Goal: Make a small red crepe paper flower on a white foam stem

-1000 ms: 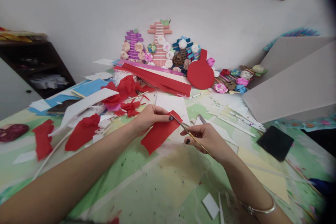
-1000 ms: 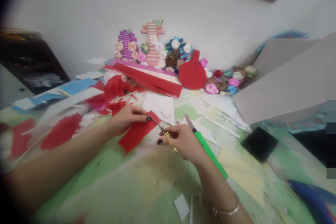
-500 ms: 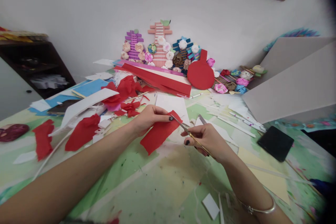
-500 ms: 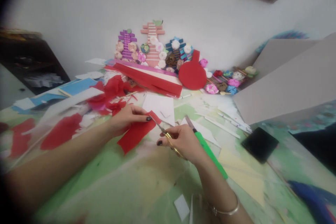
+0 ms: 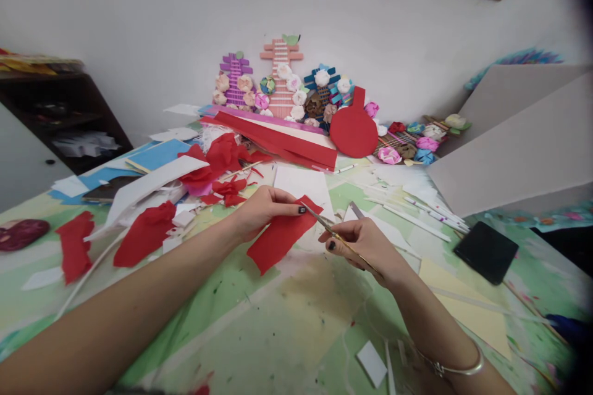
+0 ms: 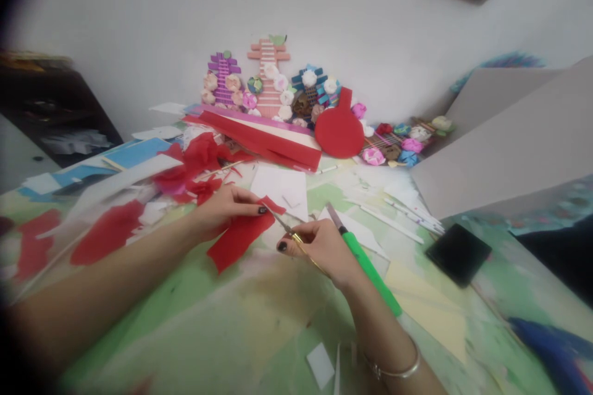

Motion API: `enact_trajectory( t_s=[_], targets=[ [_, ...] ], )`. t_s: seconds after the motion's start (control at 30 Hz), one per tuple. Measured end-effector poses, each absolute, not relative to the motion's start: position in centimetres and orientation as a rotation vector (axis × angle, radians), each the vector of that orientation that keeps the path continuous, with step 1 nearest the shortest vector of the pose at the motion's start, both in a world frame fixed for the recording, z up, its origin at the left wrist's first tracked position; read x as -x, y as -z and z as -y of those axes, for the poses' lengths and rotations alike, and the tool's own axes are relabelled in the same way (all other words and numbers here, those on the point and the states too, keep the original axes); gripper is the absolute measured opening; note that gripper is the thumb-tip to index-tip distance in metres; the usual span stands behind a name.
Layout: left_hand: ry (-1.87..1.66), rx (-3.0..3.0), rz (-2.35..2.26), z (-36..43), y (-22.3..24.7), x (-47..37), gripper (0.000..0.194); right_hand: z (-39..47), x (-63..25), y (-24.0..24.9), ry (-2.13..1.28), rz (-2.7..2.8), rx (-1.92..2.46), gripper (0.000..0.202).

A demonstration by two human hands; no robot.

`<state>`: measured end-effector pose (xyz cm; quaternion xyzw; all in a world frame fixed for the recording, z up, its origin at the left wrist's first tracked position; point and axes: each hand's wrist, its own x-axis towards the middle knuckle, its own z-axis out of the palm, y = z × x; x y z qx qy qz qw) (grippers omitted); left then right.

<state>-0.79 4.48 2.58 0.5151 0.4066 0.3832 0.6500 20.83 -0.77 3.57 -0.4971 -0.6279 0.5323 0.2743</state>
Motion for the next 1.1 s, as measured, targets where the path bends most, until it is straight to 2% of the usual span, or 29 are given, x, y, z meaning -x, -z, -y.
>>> enact_trajectory(
  t_s=[0.63,0.77,1.1],
  targets=[
    [-0.813,-1.167,-0.896,-4.0,-2.2,0.0,0.019,0.4,-20.9,-2.4,-1.326,1.784,1.338,0.042],
    [-0.816,-1.168,-0.901,-3.9,-2.2,0.0,0.015,0.5,-20.8,-2.4,-1.31,1.79,1.35,0.043],
    [-0.805,-1.163,-0.893,-3.8,-2.3,-0.1,0.012,0.5,-20.7,-2.6,-1.296,1.773,1.395,0.03]
  ],
)
